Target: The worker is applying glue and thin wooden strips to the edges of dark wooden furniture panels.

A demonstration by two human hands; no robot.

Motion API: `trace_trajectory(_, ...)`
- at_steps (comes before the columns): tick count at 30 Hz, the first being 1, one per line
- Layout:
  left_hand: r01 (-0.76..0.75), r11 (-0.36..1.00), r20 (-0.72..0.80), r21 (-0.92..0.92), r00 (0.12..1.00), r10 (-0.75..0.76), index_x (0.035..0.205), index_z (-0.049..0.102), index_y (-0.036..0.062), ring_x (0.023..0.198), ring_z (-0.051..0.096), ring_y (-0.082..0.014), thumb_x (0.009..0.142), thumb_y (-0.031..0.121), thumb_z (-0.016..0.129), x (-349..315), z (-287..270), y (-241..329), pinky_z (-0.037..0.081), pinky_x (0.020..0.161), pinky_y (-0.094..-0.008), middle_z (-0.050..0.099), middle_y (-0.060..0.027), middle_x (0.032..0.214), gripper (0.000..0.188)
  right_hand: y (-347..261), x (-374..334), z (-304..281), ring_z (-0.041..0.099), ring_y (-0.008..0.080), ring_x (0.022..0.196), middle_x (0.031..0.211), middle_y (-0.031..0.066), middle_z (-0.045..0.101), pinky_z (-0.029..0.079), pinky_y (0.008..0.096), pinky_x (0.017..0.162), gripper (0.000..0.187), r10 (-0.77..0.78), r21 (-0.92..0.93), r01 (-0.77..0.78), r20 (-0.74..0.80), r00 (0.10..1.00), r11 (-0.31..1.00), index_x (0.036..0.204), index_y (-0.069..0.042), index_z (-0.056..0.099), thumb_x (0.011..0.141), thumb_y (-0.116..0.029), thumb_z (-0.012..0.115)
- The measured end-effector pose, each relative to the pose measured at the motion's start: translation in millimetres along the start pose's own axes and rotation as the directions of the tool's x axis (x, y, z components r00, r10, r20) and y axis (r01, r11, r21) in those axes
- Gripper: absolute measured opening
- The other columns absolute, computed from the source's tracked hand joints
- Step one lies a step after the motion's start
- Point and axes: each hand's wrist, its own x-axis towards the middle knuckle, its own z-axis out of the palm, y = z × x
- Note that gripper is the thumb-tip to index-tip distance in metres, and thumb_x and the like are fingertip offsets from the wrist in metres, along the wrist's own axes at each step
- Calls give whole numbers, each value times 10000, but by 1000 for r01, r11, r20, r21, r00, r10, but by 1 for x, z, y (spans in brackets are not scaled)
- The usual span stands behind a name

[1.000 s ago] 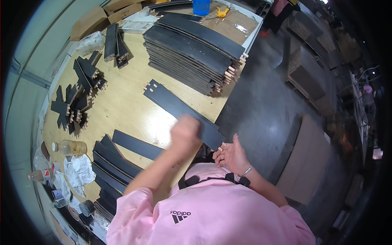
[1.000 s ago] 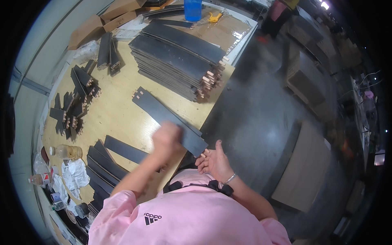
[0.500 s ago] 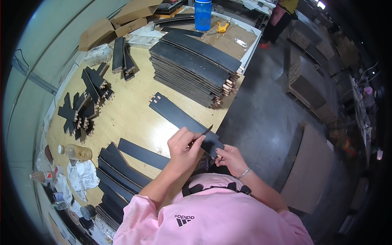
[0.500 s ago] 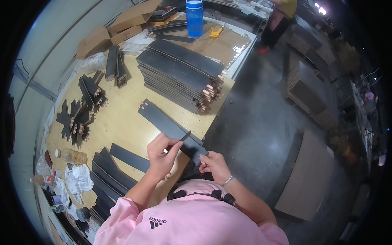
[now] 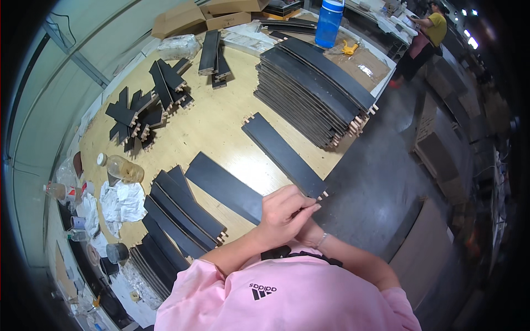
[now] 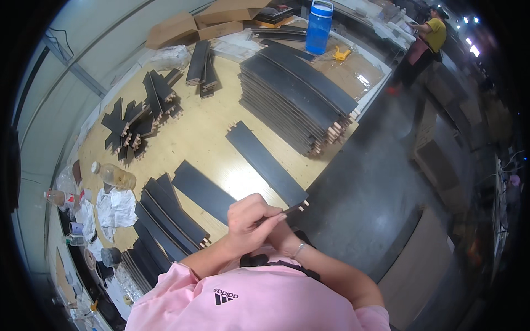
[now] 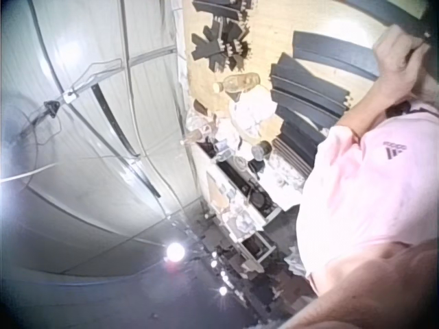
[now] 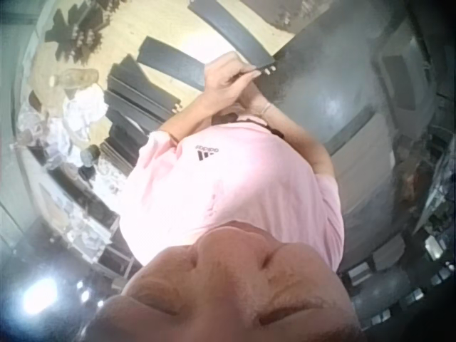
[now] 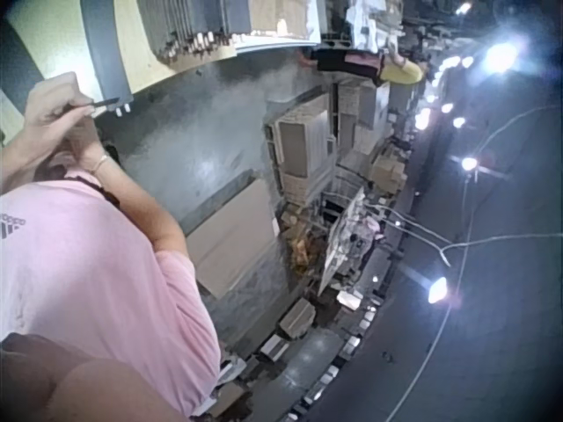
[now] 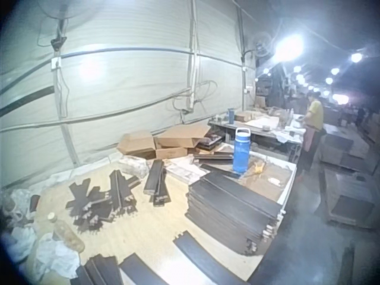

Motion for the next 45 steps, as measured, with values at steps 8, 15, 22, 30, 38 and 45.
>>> trace_trajectory(8,219,892,-192,396,969,-153,734,649,24,603,582,-269,758,62,722,35,-43,-121,450,546,-367,577,-110,686,86,-7,-18,-42,678,158,677,793,115,671,566,259,600,226,342,-318,-434,-305,889,843,947,18,633,927,-207,653)
trace_trajectory(15,163,645,-138,746,986,-90,733,616,53,696,615,-306,760,115,722,66,-68,-212,487,606,-416,592,-100,750,126,-20,-28,-61,641,163,667,816,104,643,552,266,605,156,76,-151,-167,-478,875,974,942,0,566,936,-146,623)
trace_trajectory(22,-88,826,143,557,990,8,722,568,69,659,579,-307,633,9,650,11,-3,-156,483,576,-421,528,-118,700,135,-20,-17,-65,644,166,685,828,120,644,552,269,625,138,37,-118,-111,-498,866,987,967,11,543,965,-125,568)
trace_trajectory(30,129,649,-97,750,992,-86,740,604,55,705,608,-323,703,43,672,57,-35,-194,487,598,-432,599,-115,765,78,-22,-29,-74,661,180,707,861,118,642,566,274,638,97,12,-190,-116,-477,879,975,1008,-1,545,919,-35,560)
trace_trajectory(38,-237,952,468,194,875,123,679,570,75,621,570,-279,619,65,717,-53,76,-68,452,512,-396,507,-87,672,159,-29,-41,-107,610,150,684,881,81,621,539,268,608,166,-121,-124,43,-738,664,991,996,-24,555,855,51,508)
trace_trajectory(45,42,884,89,466,992,-94,683,582,44,591,564,-310,721,94,721,0,29,-102,465,535,-412,524,-116,660,153,-43,-21,-95,583,146,863,1028,67,585,508,278,755,397,-474,-628,97,-469,745,772,1136,-30,570,759,-9,693)
